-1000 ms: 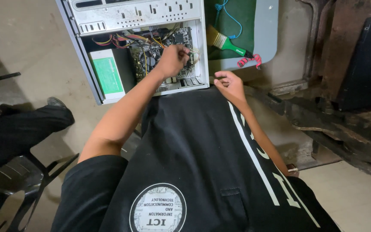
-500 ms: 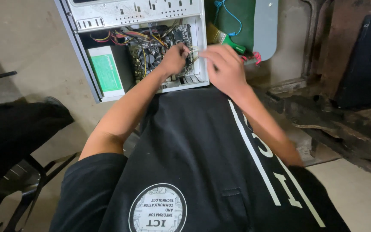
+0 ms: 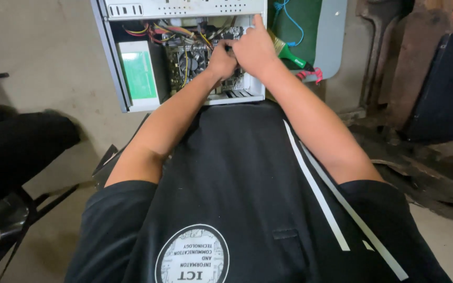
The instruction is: Organizing and connecting internal power and data cables inside a desktop computer case.
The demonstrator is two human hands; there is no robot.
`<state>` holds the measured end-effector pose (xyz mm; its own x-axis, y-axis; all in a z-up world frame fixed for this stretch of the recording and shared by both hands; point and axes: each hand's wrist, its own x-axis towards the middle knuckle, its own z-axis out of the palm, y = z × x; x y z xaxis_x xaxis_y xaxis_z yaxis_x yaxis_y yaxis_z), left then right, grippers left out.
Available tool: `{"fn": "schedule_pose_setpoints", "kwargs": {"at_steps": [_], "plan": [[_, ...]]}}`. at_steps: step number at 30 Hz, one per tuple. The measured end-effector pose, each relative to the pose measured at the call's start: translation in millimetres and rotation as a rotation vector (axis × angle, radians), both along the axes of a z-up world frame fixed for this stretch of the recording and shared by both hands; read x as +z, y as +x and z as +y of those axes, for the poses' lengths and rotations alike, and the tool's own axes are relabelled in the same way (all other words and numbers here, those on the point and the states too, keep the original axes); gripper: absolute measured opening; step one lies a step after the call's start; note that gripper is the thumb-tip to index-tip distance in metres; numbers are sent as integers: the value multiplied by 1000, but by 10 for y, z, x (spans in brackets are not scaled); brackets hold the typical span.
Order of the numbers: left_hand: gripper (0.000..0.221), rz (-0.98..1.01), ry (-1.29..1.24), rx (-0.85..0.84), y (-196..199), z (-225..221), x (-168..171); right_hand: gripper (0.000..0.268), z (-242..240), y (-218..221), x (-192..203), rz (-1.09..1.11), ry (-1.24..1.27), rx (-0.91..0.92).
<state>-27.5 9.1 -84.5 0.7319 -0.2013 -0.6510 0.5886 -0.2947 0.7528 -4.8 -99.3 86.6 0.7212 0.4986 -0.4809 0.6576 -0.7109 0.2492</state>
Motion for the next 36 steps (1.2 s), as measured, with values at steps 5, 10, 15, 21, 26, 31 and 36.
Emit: {"fn": "schedule_pose_setpoints", "kwargs": {"at_steps": [5,10,15,21,26,31,36], "plan": [[55,85,-120,46,-29,35,107,25,95,16,-53,164,-189,-21],[40,218,-173,83,-9,85,567,26,107,59,-84,198,-214,-23],[86,347,-115,-41,-53,178,950,28,106,82,-236,195,-218,-43],[44,361,-168,-226,-201,249,1001,28,77,208,-502,188,-115,-129],[43,-169,296,-791,-231,437,1412,23,80,216,-629,174,-246,-163],[50,-411,114,-537,-346,1048,1773,23,148,223,-489,255,-235,-186],[36,-527,55,-332,-448,1531,2062,8,55,185,-686,152,-245,-134]]}}
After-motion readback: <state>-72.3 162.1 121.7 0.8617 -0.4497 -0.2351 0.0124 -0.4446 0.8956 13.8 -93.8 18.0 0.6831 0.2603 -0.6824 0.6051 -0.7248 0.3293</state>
